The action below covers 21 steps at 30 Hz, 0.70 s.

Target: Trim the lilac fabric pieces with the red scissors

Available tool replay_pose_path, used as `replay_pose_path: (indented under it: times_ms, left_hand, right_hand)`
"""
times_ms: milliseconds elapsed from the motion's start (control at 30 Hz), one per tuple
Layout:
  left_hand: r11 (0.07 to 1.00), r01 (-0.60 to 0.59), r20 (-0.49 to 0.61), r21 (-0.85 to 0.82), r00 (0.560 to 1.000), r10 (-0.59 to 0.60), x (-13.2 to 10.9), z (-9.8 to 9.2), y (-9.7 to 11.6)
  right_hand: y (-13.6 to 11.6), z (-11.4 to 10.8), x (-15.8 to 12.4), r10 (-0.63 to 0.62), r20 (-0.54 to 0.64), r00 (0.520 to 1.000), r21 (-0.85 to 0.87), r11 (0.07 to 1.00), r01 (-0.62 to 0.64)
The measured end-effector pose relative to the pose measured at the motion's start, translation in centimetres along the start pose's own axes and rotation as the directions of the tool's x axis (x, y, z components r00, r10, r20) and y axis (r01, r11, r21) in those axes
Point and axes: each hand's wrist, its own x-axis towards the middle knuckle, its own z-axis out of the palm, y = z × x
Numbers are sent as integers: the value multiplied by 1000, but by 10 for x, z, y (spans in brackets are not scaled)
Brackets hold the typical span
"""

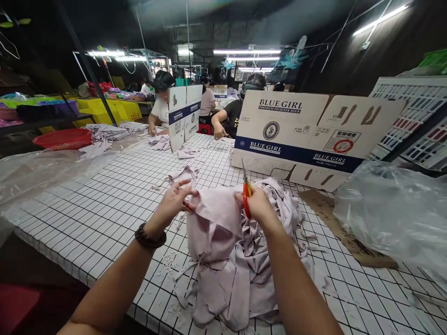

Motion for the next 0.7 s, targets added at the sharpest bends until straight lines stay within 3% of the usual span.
replay_pose_path:
  times_ms: [133,300,433,500,700]
  left_hand:
    - [987,89,-3,137,996,-90,-8,1,-58]
    - [943,219,147,249,954,-260,-53,6,-103]
    - [908,322,314,267,862,-398,-75,24,-117]
    - [900,347,336,264,841,-423,-78,31,-121]
    - [910,318,264,267,883,-387,-76,32,-118]
  right_hand:
    - [48,-11,-1,105,-58,993,-168,979,-114]
    - [68,-24,-39,213,79,974,-204,960,-193]
    - [75,-16,-72,287,200,937,-202,948,-248]
    - [86,-6,-86,313,227,922,-224,938,-263]
    - [122,29,-111,282,132,950,-311,922,-231]
